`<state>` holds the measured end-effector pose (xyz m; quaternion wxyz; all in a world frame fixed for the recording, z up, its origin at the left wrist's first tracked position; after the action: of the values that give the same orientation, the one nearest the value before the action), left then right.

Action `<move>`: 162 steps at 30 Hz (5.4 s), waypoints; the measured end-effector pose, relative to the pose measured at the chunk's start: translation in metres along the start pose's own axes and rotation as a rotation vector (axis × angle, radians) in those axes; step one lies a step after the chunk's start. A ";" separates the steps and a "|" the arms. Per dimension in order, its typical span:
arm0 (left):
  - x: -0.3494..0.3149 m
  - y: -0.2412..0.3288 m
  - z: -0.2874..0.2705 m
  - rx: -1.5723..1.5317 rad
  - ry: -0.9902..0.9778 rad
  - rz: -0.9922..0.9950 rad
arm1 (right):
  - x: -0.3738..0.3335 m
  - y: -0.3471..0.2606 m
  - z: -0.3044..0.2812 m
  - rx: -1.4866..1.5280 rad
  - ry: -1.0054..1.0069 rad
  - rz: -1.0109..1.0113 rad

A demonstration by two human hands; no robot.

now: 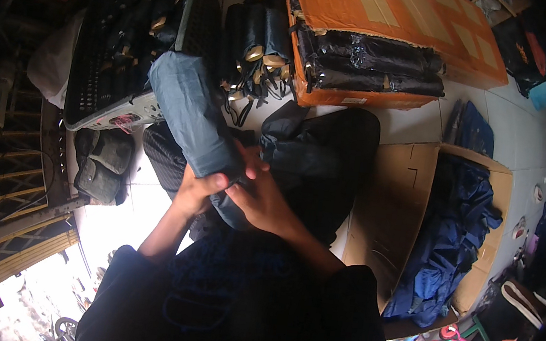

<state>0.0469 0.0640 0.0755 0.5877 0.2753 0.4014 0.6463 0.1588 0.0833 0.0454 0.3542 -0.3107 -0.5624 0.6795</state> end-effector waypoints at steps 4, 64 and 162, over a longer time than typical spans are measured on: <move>0.007 0.012 -0.011 0.111 -0.018 0.101 | 0.002 0.004 0.006 0.169 -0.082 0.234; 0.008 -0.010 -0.004 0.024 0.055 -0.037 | -0.007 0.014 0.008 0.419 -0.067 0.394; 0.221 -0.040 -0.127 1.314 0.638 0.255 | 0.026 0.073 -0.067 -1.015 0.265 -0.201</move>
<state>-0.0714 0.2551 -0.0506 0.0771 0.4134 0.8217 0.3846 0.1895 0.1333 -0.0391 0.2906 -0.4708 -0.7978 0.2397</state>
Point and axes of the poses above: each hand's wrist, its own x-axis towards the middle knuckle, its own z-axis out of the palm, y = z × x, the point moved 4 cm from there along x, towards the middle knuckle, and after that the axes turned 9 degrees about y, right-handed, at the moved point
